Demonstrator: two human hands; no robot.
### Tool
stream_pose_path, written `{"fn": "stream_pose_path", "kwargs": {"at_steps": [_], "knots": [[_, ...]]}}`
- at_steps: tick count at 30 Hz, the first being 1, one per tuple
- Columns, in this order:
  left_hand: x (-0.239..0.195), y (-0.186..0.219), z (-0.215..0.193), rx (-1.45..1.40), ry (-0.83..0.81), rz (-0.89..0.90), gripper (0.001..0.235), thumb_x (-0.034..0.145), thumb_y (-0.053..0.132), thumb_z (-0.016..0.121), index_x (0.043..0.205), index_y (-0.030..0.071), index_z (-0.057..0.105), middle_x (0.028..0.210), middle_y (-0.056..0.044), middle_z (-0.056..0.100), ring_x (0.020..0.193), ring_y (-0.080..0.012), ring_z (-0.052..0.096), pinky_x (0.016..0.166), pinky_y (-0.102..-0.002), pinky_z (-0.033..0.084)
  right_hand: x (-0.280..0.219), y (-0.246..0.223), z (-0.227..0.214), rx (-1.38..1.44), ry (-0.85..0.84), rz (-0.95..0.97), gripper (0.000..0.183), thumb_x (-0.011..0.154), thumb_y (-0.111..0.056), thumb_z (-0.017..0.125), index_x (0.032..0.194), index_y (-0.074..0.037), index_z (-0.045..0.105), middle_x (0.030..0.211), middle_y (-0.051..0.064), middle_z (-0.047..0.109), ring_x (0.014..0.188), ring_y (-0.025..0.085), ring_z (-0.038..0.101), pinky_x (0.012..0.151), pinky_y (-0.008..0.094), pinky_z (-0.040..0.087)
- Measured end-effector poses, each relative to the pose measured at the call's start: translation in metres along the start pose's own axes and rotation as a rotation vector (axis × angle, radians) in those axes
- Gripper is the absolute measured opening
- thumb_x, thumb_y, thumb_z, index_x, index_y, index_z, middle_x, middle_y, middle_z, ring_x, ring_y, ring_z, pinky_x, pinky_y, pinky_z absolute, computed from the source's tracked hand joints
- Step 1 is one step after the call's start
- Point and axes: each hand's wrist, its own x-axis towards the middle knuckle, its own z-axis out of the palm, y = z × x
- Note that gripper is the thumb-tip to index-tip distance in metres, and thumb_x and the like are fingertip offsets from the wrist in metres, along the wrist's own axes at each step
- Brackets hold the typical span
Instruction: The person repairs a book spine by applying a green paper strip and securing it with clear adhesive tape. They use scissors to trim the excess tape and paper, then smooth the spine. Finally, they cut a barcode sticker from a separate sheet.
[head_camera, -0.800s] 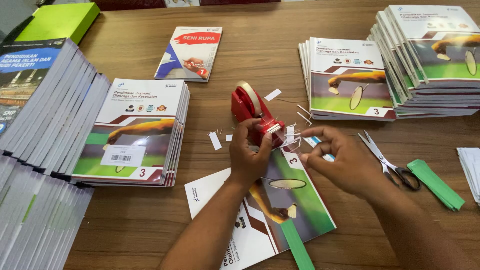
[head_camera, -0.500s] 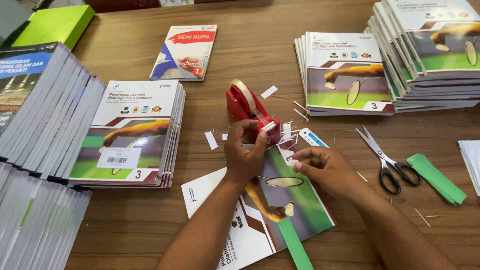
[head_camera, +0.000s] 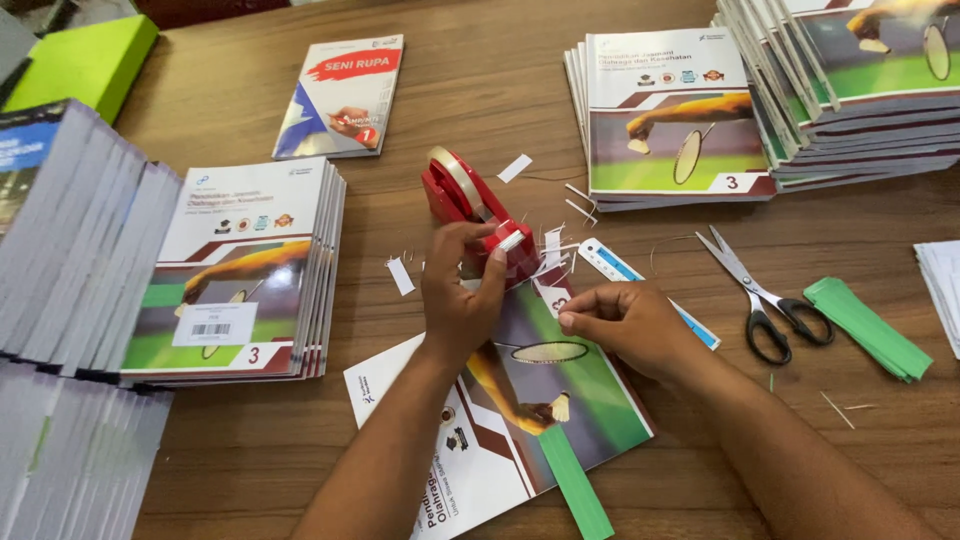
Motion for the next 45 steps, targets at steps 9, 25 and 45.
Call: {"fn": "stream_pose_path", "kwargs": {"at_steps": [9,25,45], "knots": [[0.069,0.027,-0.016,0.672,-0.705,0.452,0.012,0.083,0.023,0.077,0.094,0.025,0.079,0.119,-0.005,0.068,0.108,-0.0352,0.067,0.094,-0.054,0.051,0.000,-0.001,0.000,-0.195,-0.037,-0.055,0.020,0.084,-0.017,0.082,0.097,-0.002,0.082,0.075,0.010,0.074,0.072,0.016,0.066,0.064,0.030,0.054],[0.082,0.027,0.030,1.162,-1.003,0.594,0.014,0.085,0.020,0.076,0.097,0.023,0.083,0.105,-0.007,0.076,0.112,-0.0312,0.064,0.115,-0.076,0.021,0.011,0.012,-0.007,-0.249,-0.020,0.002,0.019,0.085,-0.012,0.076,0.102,-0.005,0.081,0.078,0.010,0.073,0.073,0.019,0.068,0.064,0.031,0.054],[-0.006,0.154,-0.064,0.499,-1.159,0.228,0.009,0.087,0.009,0.064,0.095,0.011,0.067,0.096,-0.006,0.071,0.089,-0.0278,0.068,0.077,-0.044,0.054,-0.143,0.021,-0.018,-0.714,-0.112,-0.219,0.011,0.090,-0.025,0.066,0.094,-0.019,0.075,0.098,-0.004,0.073,0.069,0.009,0.064,0.059,0.025,0.056]]}}
